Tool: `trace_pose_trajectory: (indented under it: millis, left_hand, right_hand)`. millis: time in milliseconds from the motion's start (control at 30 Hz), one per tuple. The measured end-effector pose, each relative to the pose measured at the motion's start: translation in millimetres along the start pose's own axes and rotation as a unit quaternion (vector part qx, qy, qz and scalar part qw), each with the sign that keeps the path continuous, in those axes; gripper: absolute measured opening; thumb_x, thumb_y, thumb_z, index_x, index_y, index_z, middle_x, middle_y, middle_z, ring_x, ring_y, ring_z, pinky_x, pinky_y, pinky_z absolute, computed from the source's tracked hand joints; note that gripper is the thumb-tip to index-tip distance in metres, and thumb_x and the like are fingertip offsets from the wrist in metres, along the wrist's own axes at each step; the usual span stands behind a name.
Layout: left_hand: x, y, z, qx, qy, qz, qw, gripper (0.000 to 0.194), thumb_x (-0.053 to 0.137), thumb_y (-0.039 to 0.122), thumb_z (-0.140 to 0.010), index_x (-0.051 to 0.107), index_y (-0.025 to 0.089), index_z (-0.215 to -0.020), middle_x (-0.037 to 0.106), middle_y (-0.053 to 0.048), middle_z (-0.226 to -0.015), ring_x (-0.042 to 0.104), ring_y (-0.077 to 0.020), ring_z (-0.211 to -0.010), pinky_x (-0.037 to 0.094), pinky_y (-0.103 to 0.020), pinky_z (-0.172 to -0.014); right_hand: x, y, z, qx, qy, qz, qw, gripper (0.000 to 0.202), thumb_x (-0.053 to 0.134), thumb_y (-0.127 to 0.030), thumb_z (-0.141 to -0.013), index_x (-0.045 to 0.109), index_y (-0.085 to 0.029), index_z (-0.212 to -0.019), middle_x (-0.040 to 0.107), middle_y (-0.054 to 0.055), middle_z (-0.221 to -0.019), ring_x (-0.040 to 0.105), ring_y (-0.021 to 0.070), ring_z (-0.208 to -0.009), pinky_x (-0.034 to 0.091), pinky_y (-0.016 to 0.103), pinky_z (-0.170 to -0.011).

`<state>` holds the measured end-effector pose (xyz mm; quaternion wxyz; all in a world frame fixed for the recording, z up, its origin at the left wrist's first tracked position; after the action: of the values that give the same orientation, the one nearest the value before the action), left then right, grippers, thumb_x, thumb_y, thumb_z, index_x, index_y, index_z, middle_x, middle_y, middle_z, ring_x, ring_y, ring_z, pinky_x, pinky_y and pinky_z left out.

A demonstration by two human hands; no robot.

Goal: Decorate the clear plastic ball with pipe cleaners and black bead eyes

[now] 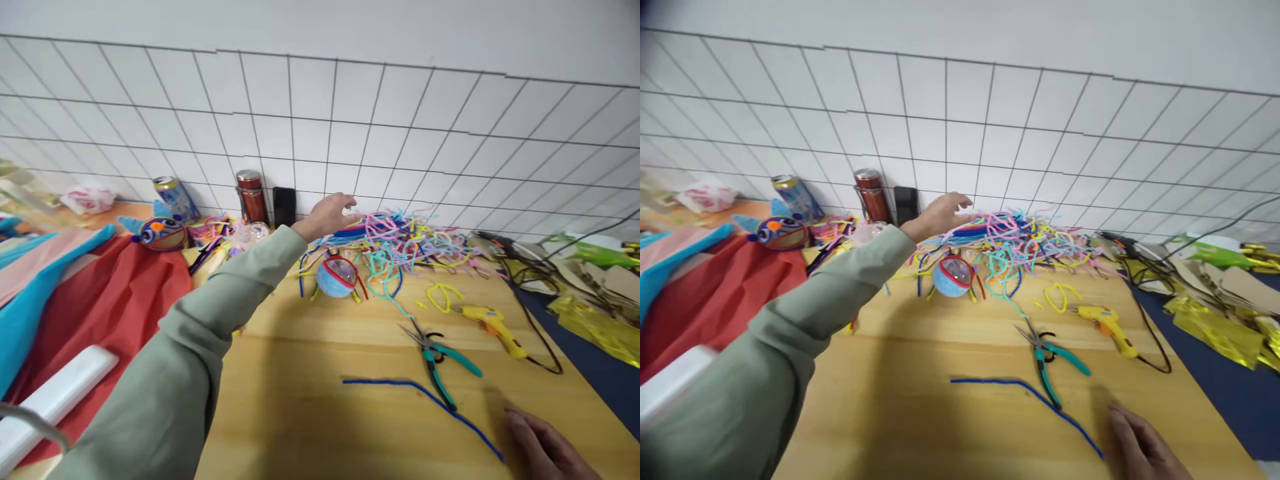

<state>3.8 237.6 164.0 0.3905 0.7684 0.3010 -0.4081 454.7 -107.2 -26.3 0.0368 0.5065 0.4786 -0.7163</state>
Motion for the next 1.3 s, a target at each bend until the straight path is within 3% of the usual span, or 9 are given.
trace_pose_trajectory:
  millis: [100,233,333,433,567,700,867,1033,1300]
  left_hand:
    - [40.2,-20,-26,0.017,-0.099,-0.072,0.992,0.084,0.083,0.049,-0.087,0.053,0.010,-0.156,0.059,-0.023,-0.156,0.059,-0.0349,-0.141,0.048,-0.043,-0.118]
    - [87.8,-36,-34,0.027,-0.192,-0.140,0.971,0.105,0.086,0.053,-0.081,0.038,0.014,-0.166,0.053,-0.024,-0.159,0.058,-0.0390,-0.141,0.048,-0.045,-0.116]
    - [107.2,-48,-38,0.015,-0.213,-0.173,0.961,0.104,0.084,0.054,-0.083,0.036,0.017,-0.167,0.059,-0.023,-0.154,0.064,-0.0375,-0.133,0.052,-0.042,-0.108]
    - [114.8,-55,-42,0.015,-0.219,-0.182,0.958,0.076,0.071,0.047,-0.094,0.047,0.018,-0.161,0.069,-0.019,-0.142,0.069,-0.0346,-0.127,0.052,-0.039,-0.104]
    - [101.8,-55,-51,0.013,-0.196,-0.196,0.961,0.062,0.057,0.038,-0.102,0.049,0.016,-0.160,0.069,-0.021,-0.143,0.066,-0.0370,-0.132,0.049,-0.043,-0.107]
    - [63.8,-41,-65,0.029,-0.115,-0.216,0.969,0.060,0.054,0.039,-0.102,0.053,0.016,-0.157,0.070,-0.020,-0.141,0.065,-0.0385,-0.131,0.048,-0.045,-0.107]
    - [28.2,-25,-77,0.013,-0.079,-0.221,0.972,0.064,0.051,0.043,-0.103,0.049,0.014,-0.161,0.068,-0.020,-0.142,0.063,-0.0405,-0.132,0.047,-0.047,-0.109]
    - [24.4,-21,-71,0.019,-0.076,-0.212,0.974,0.067,0.049,0.042,-0.104,0.044,0.013,-0.164,0.065,-0.023,-0.146,0.059,-0.0421,-0.136,0.045,-0.051,-0.112]
    - [38.7,-39,-65,0.028,-0.071,-0.213,0.974,0.072,0.055,0.052,-0.102,0.046,0.016,-0.164,0.070,-0.022,-0.140,0.066,-0.0413,-0.129,0.050,-0.046,-0.106]
  right_hand:
    - [2,-2,4,0.006,0.011,-0.016,1.000,0.049,0.065,-0.074,-0.055,0.083,-0.031,-0.072,0.088,0.009,-0.097,0.080,0.0502,-0.111,0.066,0.061,-0.092]
    - [2,-1,8,-0.011,0.016,-0.011,1.000,0.049,0.066,-0.073,-0.057,0.085,-0.030,-0.072,0.088,0.007,-0.094,0.082,0.0471,-0.103,0.067,0.055,-0.084]
    - [-2,-1,10,-0.024,0.019,0.002,1.000,0.046,0.066,-0.072,-0.060,0.085,-0.031,-0.071,0.088,0.006,-0.091,0.083,0.0447,-0.096,0.068,0.052,-0.077]
    - [-3,3,10,-0.017,-0.007,0.011,1.000,0.043,0.069,-0.070,-0.064,0.086,-0.032,-0.076,0.088,0.005,-0.093,0.083,0.0437,-0.097,0.069,0.051,-0.081]
    - [-3,7,11,0.020,-0.016,0.026,0.999,0.046,0.070,-0.072,-0.061,0.086,-0.033,-0.079,0.088,0.006,-0.098,0.081,0.0451,-0.105,0.068,0.053,-0.086]
    - [-3,-3,18,0.058,0.010,0.022,0.998,0.048,0.064,-0.073,-0.055,0.083,-0.033,-0.073,0.088,0.008,-0.099,0.080,0.0464,-0.108,0.065,0.056,-0.098]
    - [-4,-21,24,0.076,-0.006,0.003,0.997,0.047,0.065,-0.072,-0.052,0.080,-0.032,-0.072,0.088,0.009,-0.098,0.079,0.0473,-0.112,0.062,0.056,-0.105]
    - [-5,-23,22,0.059,-0.008,0.006,0.998,0.050,0.067,-0.070,-0.054,0.082,-0.029,-0.076,0.087,0.011,-0.098,0.080,0.0448,-0.107,0.066,0.053,-0.095]
    - [2,-4,21,0.003,0.031,0.002,1.000,0.051,0.065,-0.074,-0.062,0.082,-0.029,-0.077,0.087,0.008,-0.091,0.083,0.0396,-0.095,0.069,0.049,-0.085]
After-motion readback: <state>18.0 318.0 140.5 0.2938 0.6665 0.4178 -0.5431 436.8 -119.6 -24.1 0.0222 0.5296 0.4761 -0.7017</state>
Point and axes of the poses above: each hand's wrist, its own z-axis away from the middle knuckle, its own x-axis out of the palm, y = z × x, the point moved 5 cm from there along -z, towards the middle knuckle
